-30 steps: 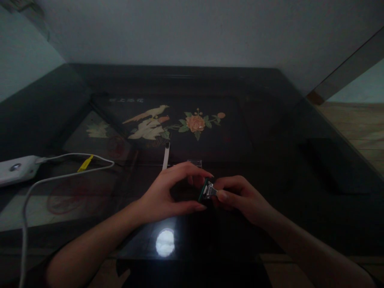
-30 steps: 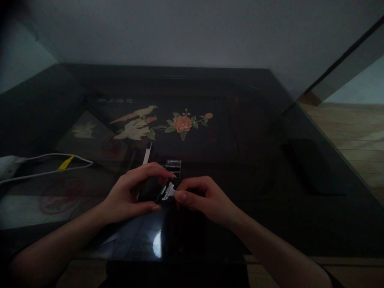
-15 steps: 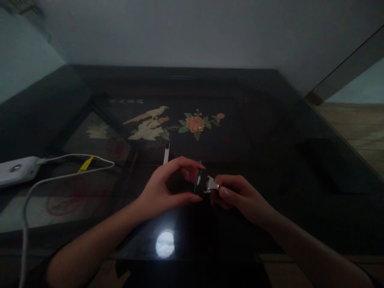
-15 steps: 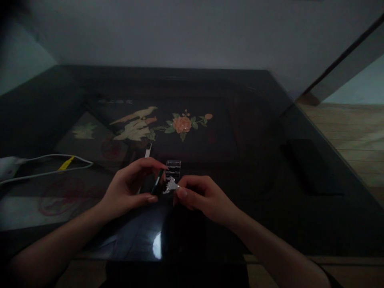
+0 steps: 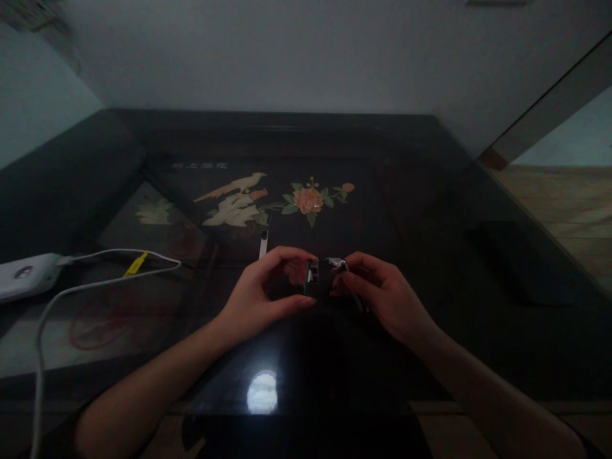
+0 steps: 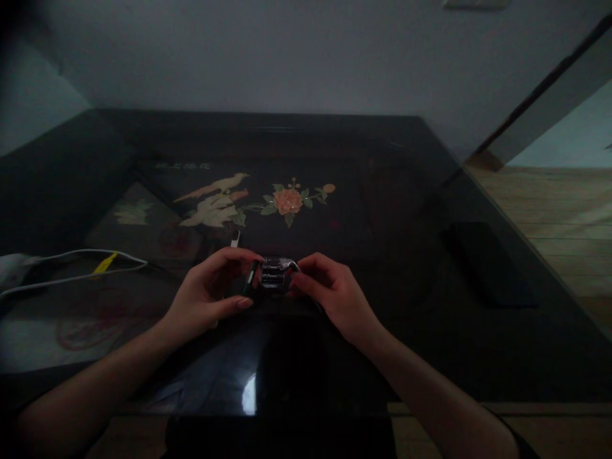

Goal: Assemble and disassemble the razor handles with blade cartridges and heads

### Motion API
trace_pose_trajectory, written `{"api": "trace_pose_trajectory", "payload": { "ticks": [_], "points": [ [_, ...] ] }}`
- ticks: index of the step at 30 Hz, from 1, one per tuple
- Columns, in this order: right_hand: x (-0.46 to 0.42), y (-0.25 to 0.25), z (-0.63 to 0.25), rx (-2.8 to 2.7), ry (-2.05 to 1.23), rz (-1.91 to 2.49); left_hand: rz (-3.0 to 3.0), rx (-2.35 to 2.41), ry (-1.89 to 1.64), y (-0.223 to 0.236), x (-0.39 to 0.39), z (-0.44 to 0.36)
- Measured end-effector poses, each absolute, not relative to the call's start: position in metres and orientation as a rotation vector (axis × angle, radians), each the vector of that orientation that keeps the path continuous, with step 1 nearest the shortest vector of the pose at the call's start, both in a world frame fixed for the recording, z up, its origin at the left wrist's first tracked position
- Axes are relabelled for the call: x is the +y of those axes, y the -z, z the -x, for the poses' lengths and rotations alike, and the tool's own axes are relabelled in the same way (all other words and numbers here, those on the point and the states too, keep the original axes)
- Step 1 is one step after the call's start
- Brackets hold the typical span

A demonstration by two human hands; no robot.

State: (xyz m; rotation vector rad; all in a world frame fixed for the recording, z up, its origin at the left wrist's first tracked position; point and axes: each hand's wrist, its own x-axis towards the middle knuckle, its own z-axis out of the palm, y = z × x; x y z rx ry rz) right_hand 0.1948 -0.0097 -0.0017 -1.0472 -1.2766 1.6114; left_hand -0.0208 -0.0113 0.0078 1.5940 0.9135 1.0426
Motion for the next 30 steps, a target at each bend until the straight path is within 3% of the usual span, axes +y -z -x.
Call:
{"api": "trace_pose_trajectory", "payload": {
  "ticks": [7, 16, 30],
  "points": [
    [0.005, 0.003, -0.203, -1.643, -0.99, 1.36, -1.604, 0.967, -0.981, -0.009, -0.012, 0.017],
    [0.021, 0.029, -0.205, -1.873, -0.719, 1.511, -1.658, 1.01, -0.921, -0.007, -0.015, 0.011],
    [0.017, 0.022, -0.189, -2.175, -0.447, 1.756, -1.732, 0.958, -0.903, -0.008, -0.017, 0.011]
  ]
}}
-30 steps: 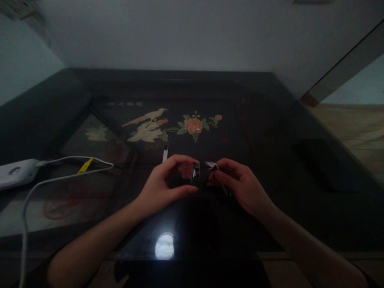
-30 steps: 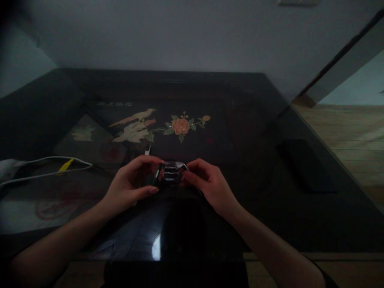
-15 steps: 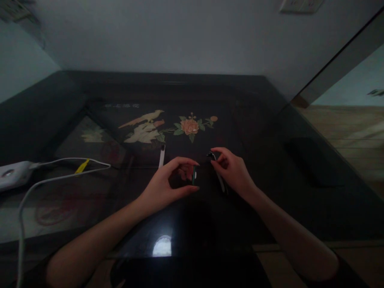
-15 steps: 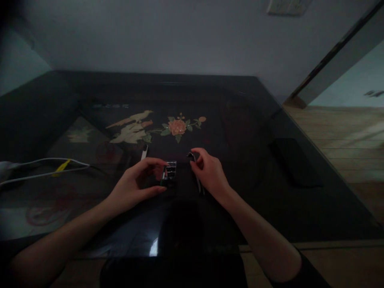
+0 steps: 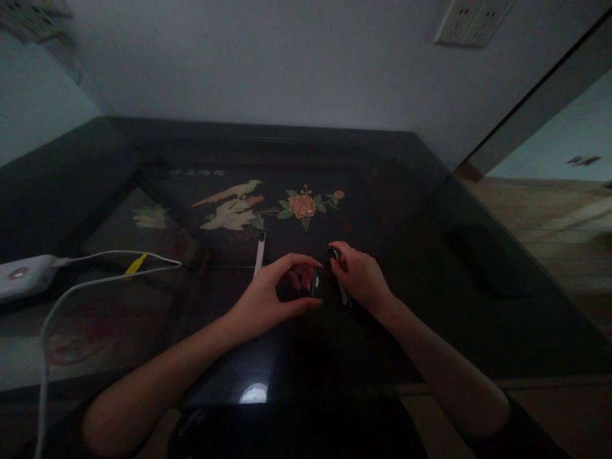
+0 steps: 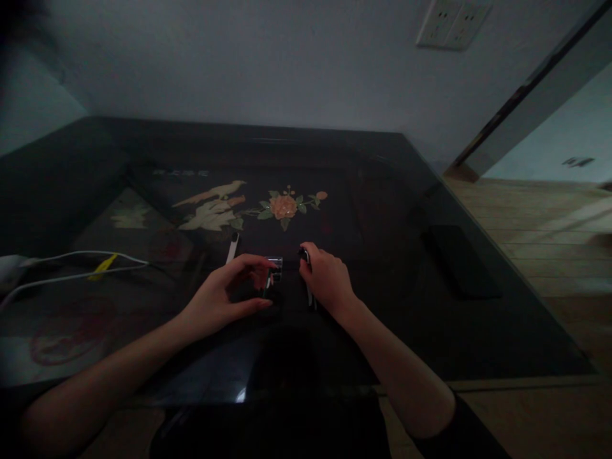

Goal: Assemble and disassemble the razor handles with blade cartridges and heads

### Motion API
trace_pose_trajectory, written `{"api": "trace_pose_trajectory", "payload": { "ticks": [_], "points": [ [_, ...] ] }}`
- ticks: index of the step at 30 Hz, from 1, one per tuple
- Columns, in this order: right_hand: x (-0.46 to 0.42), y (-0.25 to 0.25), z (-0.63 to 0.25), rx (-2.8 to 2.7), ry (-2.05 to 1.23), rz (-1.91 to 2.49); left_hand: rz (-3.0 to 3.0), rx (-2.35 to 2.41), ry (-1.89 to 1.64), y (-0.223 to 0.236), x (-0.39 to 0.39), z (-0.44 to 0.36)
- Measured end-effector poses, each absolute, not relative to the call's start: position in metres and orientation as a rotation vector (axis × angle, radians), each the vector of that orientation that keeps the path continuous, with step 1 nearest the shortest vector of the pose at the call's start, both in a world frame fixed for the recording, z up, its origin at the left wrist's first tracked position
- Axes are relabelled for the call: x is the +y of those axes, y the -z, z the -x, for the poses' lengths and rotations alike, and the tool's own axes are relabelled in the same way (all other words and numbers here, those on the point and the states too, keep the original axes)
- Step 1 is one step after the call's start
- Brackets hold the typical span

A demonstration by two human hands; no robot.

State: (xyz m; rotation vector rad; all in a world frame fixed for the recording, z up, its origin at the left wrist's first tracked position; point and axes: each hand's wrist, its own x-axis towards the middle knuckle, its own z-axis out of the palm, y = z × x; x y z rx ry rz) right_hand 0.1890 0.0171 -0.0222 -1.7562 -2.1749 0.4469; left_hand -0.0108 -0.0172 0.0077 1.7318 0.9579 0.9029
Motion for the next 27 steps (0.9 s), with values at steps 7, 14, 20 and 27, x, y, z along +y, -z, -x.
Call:
{"api": "trace_pose_trajectory", "payload": {
  "ticks": [7, 14, 20, 27],
  "points": [
    [0.021, 0.031, -0.195, -2.13, -0.387, 1.638, -1.848, 0.932, -0.891, -0.004, -0.018, 0.009],
    [0.022, 0.022, -0.201, -2.001, -0.349, 1.508, -2.258, 0.765, -0.939, -0.001, -0.018, 0.014],
    [0.021, -0.006, -0.157, -2.314, -0.348, 1.306, -2.55, 0.29, -1.033, 0.005, -0.028, 0.009],
    [0.035, -0.014, -0.092, -2.728, -0.234, 1.272, -2.64, 0.082, -1.214, 0.0, -0.034, 0.005]
  ]
}}
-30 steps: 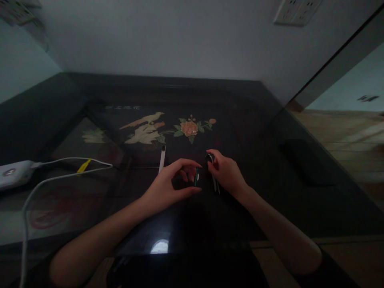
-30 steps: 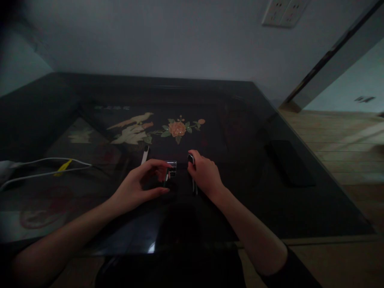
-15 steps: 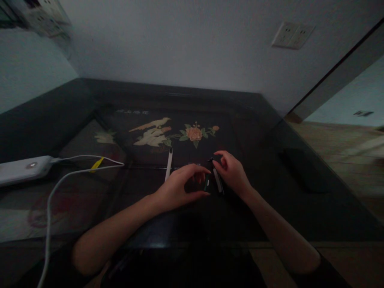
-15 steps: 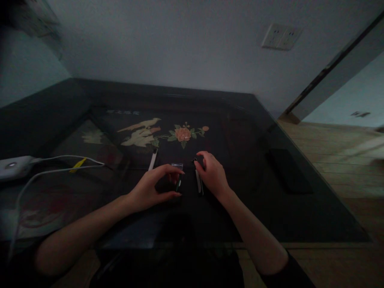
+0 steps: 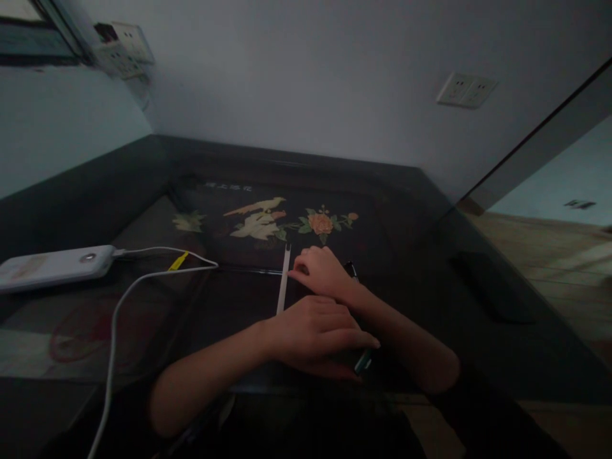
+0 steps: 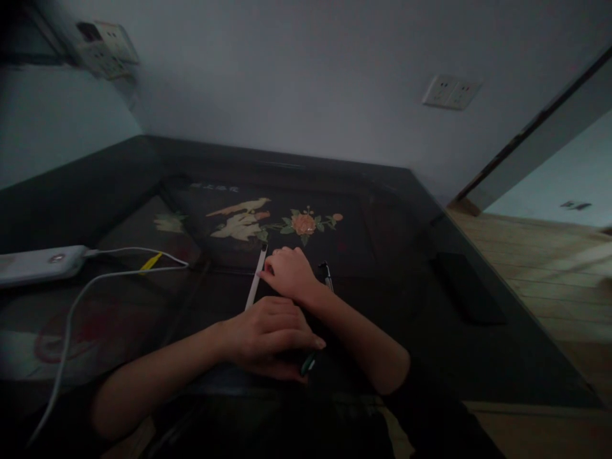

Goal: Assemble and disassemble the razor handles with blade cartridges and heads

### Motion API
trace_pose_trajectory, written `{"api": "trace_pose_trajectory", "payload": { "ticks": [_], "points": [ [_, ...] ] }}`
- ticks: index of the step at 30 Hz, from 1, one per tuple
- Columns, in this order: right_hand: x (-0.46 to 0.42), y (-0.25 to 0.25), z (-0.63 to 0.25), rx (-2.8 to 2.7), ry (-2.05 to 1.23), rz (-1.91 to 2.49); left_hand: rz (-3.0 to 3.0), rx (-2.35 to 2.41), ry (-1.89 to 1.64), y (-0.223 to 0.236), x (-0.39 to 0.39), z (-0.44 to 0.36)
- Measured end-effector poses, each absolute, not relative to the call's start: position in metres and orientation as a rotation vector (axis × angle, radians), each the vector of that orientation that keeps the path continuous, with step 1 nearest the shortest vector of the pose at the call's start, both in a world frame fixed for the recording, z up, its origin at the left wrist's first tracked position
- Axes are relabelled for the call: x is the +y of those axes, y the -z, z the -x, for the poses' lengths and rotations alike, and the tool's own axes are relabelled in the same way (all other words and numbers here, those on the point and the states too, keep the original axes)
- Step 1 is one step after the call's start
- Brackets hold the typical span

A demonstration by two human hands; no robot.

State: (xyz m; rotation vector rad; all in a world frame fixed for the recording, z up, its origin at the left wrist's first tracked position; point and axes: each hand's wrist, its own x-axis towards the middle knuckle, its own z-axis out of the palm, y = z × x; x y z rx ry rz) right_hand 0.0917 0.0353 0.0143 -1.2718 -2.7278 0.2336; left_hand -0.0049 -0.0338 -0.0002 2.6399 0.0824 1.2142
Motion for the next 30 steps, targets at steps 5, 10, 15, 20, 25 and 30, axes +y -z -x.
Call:
{"api": "trace_pose_trajectory", "payload": {
  "ticks": [5, 10, 15, 20, 25, 30],
  "points": [
    [0.037, -0.008, -0.072, -2.763, -0.164, 1.313, -2.642, 0.082, -1.174, -0.004, -0.034, 0.006],
    [0.031, -0.004, -0.062, -2.784, -0.119, 1.398, -2.61, 0.06, -1.102, -0.003, -0.035, 0.005],
    [0.029, -0.001, -0.057, -2.765, -0.133, 1.486, -2.629, 0.12, -0.967, -0.004, -0.036, 0.006],
    [0.03, 0.003, -0.052, -2.711, -0.166, 1.52, -2.641, 0.072, -1.017, -0.005, -0.035, 0.007],
    [0.03, 0.007, -0.045, -2.649, -0.278, 1.497, -2.62, 0.051, -1.07, -0.004, -0.036, 0.007],
    [0.036, -0.006, -0.06, -2.499, -0.461, 1.451, -2.592, 0.11, -1.146, -0.003, -0.036, 0.009]
  ]
}}
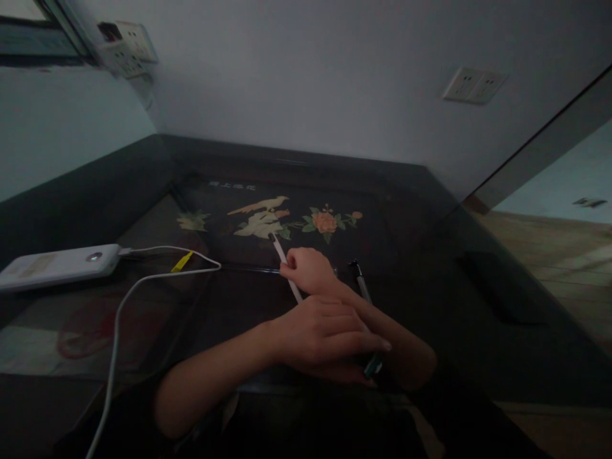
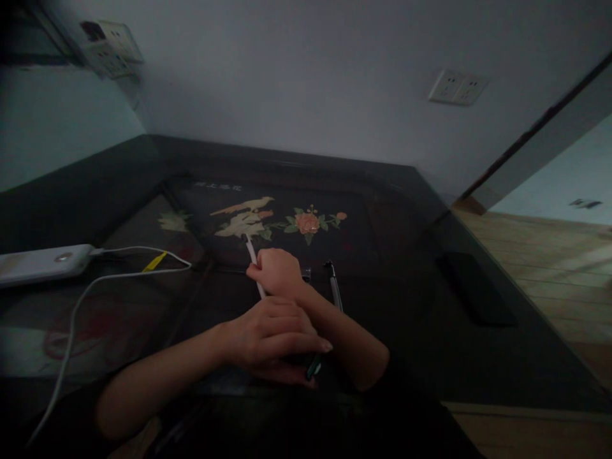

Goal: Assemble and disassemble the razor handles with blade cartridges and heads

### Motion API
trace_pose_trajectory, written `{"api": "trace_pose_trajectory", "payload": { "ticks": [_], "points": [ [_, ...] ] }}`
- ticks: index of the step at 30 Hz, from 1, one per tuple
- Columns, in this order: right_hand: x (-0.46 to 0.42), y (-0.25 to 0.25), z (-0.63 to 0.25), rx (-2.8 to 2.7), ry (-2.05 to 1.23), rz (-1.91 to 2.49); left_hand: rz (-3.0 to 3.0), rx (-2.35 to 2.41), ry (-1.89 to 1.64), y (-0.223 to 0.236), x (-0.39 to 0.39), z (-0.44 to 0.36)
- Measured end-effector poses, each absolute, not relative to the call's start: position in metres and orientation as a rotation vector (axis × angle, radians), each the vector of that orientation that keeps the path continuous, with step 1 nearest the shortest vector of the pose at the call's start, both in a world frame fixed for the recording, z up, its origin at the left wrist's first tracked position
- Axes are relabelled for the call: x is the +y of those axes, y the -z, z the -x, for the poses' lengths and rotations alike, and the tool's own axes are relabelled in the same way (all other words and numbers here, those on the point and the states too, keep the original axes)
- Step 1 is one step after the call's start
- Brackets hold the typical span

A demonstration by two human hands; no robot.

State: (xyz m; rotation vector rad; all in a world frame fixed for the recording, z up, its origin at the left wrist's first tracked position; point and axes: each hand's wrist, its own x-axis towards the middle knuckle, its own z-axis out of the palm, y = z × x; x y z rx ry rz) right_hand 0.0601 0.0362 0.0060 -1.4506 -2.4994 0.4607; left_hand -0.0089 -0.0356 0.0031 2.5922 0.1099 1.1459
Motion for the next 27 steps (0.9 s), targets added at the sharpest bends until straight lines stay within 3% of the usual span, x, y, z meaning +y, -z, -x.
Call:
{"api": "trace_pose_trajectory", "payload": {
  "ticks": [4, 7, 17, 27],
  "points": [
    [0.042, -0.025, -0.102, -2.335, -0.628, 1.354, -2.37, 0.269, -1.247, -0.005, -0.038, 0.011],
    [0.036, -0.036, -0.14, -1.964, -1.06, 1.193, -2.038, 0.51, -1.303, -0.011, -0.039, 0.011],
    [-0.001, -0.019, -0.204, -1.637, -1.1, 1.218, -1.029, 0.828, -1.13, -0.004, -0.012, 0.007],
    [-0.026, -0.006, -0.191, -1.454, -1.675, 0.996, -0.704, 0.793, -1.133, -0.006, -0.011, 0.011]
  ]
}}
